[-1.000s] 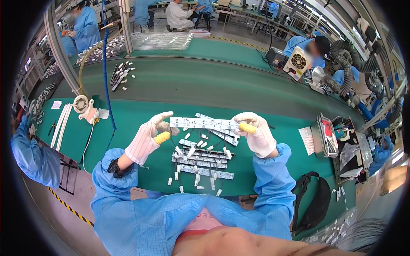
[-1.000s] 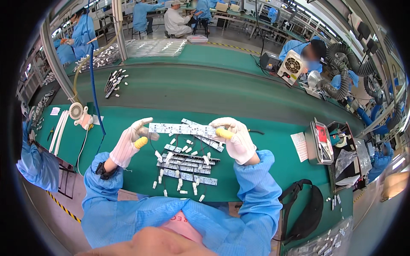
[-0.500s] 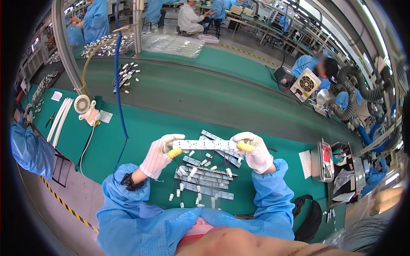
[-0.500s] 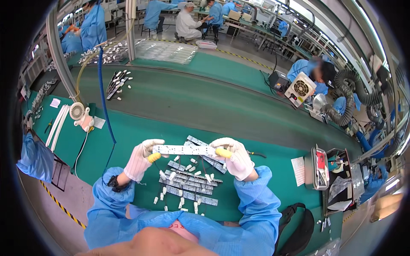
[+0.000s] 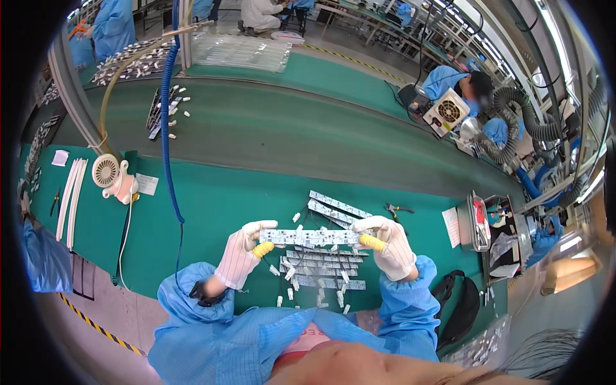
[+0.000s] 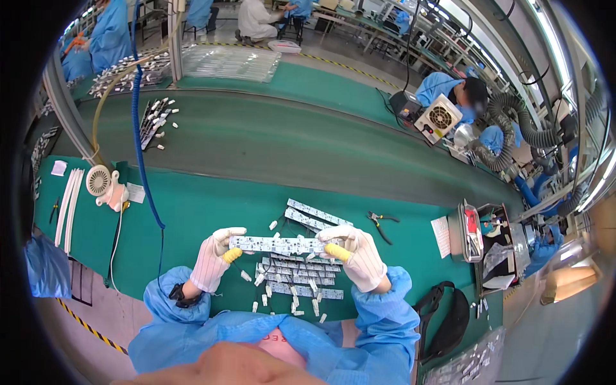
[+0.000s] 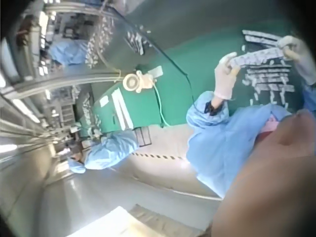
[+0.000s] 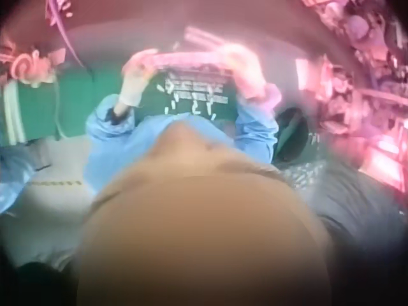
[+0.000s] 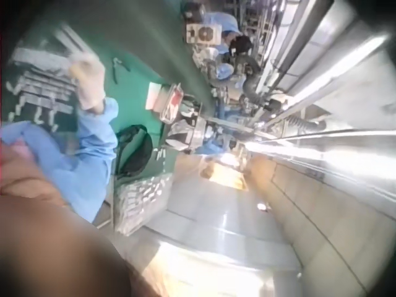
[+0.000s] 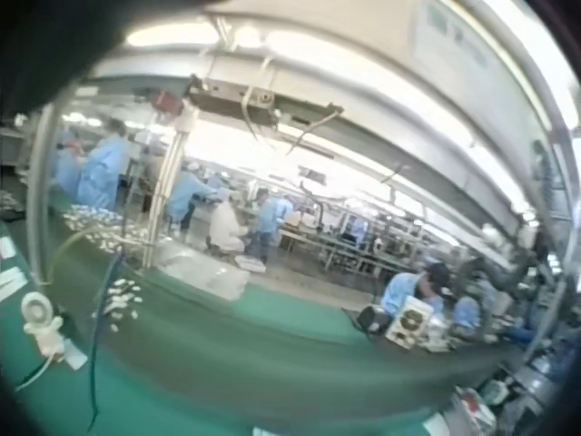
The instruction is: Inspecting and separating small circuit board components from a larger panel using hand tools.
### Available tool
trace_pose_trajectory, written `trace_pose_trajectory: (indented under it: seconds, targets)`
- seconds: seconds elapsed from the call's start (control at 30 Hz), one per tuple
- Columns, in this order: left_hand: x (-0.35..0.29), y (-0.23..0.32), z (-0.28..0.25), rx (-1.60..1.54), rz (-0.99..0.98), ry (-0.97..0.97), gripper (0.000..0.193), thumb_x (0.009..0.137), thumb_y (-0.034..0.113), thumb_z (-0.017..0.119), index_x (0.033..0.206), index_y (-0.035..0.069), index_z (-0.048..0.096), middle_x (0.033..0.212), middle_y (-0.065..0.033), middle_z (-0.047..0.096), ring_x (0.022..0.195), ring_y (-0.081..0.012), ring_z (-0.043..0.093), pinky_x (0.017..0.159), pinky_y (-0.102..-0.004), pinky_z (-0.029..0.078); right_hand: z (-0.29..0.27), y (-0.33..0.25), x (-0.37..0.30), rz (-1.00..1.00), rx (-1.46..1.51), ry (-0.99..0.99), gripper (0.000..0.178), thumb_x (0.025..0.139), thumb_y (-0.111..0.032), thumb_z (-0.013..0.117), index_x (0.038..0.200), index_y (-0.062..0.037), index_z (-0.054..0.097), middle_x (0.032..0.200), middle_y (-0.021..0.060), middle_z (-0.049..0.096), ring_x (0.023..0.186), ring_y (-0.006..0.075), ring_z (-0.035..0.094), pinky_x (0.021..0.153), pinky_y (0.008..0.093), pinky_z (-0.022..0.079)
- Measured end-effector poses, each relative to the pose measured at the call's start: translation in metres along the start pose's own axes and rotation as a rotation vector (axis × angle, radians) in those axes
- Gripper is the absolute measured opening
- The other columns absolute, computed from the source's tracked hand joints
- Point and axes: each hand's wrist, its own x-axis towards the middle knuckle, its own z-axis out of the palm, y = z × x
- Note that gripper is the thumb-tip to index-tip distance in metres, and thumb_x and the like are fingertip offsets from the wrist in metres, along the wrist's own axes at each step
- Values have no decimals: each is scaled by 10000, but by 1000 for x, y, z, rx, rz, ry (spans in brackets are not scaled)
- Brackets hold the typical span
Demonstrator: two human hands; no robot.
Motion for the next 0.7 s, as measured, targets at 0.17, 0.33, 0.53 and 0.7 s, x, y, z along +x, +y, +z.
trace_pose_trajectory:
  seconds: [0.17, 0.33, 0.53, 0.7]
  targets:
    - [1, 19, 4, -54, -56, -43, 411, 848, 9, 644, 1230, -43, 502, 1051, -101, 626, 968, -154, 605, 869, -267, 474, 5, -2, -22, 83, 175, 94, 282, 846, -39, 634, 1111, 30, 564, 992, 119, 641, 882, 165, 622, 776, 272, 520]
    - [-17, 37, 18, 25, -49, -23, 423, 824, 46, 686, 1213, -24, 534, 1057, -102, 642, 986, -140, 599, 863, -257, 470, -22, 12, -32, 13, -22, -69, 338, 861, -56, 626, 1175, 29, 537, 1016, 122, 643, 880, 167, 625, 761, 277, 519]
    - [-36, 37, 31, 185, -38, 22, 472, 806, 228, 730, 1167, -26, 562, 1010, -106, 663, 937, -148, 626, 842, -280, 491, -33, 23, -36, 133, 215, -158, 275, 892, -109, 590, 1143, 1, 566, 882, 100, 637, 681, 123, 614, 586, 222, 478]
    - [-20, 45, 43, -143, -84, -35, 493, 823, 247, 706, 1174, -58, 543, 994, -118, 669, 916, -145, 639, 811, -251, 499, -42, 31, -35, 99, 154, -60, 277, 913, -208, 540, 1098, -6, 582, 767, 60, 626, 515, 54, 514, 440, 176, 335]
